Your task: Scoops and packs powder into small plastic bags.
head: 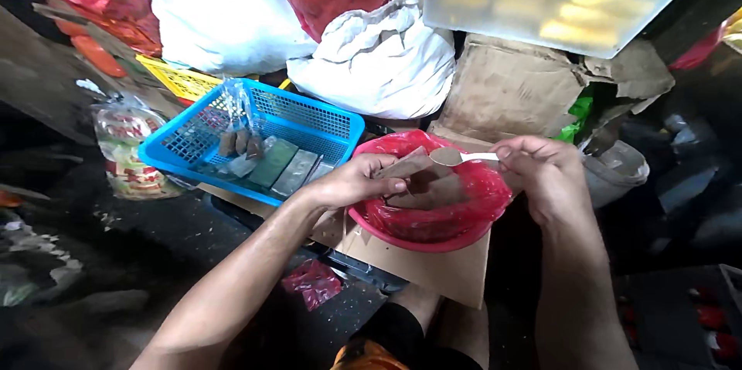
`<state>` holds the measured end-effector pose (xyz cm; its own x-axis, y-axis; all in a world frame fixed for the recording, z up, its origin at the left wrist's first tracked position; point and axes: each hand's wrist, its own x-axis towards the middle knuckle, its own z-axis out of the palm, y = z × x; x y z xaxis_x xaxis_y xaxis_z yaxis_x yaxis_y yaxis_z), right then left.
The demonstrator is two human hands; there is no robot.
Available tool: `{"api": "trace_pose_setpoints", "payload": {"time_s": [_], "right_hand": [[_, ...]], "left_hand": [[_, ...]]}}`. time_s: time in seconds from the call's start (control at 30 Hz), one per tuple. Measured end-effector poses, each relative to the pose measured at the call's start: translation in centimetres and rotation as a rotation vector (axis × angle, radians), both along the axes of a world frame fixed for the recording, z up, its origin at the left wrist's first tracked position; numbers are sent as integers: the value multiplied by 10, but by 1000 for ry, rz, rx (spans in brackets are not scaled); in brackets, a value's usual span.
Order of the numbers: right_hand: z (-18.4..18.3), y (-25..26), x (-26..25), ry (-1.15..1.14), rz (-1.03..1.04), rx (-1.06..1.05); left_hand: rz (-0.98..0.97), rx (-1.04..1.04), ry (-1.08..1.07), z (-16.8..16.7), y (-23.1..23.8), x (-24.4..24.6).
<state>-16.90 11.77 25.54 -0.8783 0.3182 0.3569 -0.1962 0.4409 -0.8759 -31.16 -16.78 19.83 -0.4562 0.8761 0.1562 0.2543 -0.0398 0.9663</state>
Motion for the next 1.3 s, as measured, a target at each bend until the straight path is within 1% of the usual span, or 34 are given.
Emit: {"api": "trace_pose_setpoints", "payload": {"time_s": [0.17,0.23,0.33,0.43,0.53,0.6,0.63,0.67,0.73,0.77,0.83,0.87,0.97,1.03,1.07,1.1,1.17,1.23,1.3], "right_hand": [[21,-6,-11,-54,36,135],[29,-9,-20,-84,51,230],[52,-26,-29,-146,87,515],[79,-58,-34,-152,117,819],[103,-94,-31,-24,134,1194],[119,-116,-17,70,133,1423],[126,-122,-7,121,119,1497],[131,-124,4,175,101,1522],[133,-112,22,256,24,1466],[126,-99,27,272,-43,1416],[98,-72,33,152,-180,1340],[75,-59,31,50,-199,1314],[1,-43,10,-251,-131,1236],[-29,-41,4,-340,-37,1214],[-38,-38,4,-352,-24,1200],[-40,-34,7,-326,-24,1161],[-25,-29,18,-189,-24,962],[3,-30,35,49,34,656],[34,-34,50,170,153,360]], "left_hand": [[-43,2,-30,0,0,0],[-33,28,-47,-4,-1,3],[-39,72,-74,-6,0,4],[-35,153,-129,-10,1,7],[-48,245,-198,-14,2,14],[-46,304,-252,-16,2,19],[-53,322,-264,-16,2,22],[-61,339,-272,-15,2,24],[-62,365,-275,-16,2,28],[-47,381,-283,-17,1,30],[-5,426,-326,-18,0,37],[6,448,-353,-17,-1,41],[-2,512,-435,-14,-2,53],[-49,559,-492,-10,7,63],[-85,576,-527,-7,14,68],[-114,580,-566,-2,23,73],[-129,563,-601,7,38,83],[-111,543,-576,13,53,94],[-117,520,-536,15,72,104]]}}
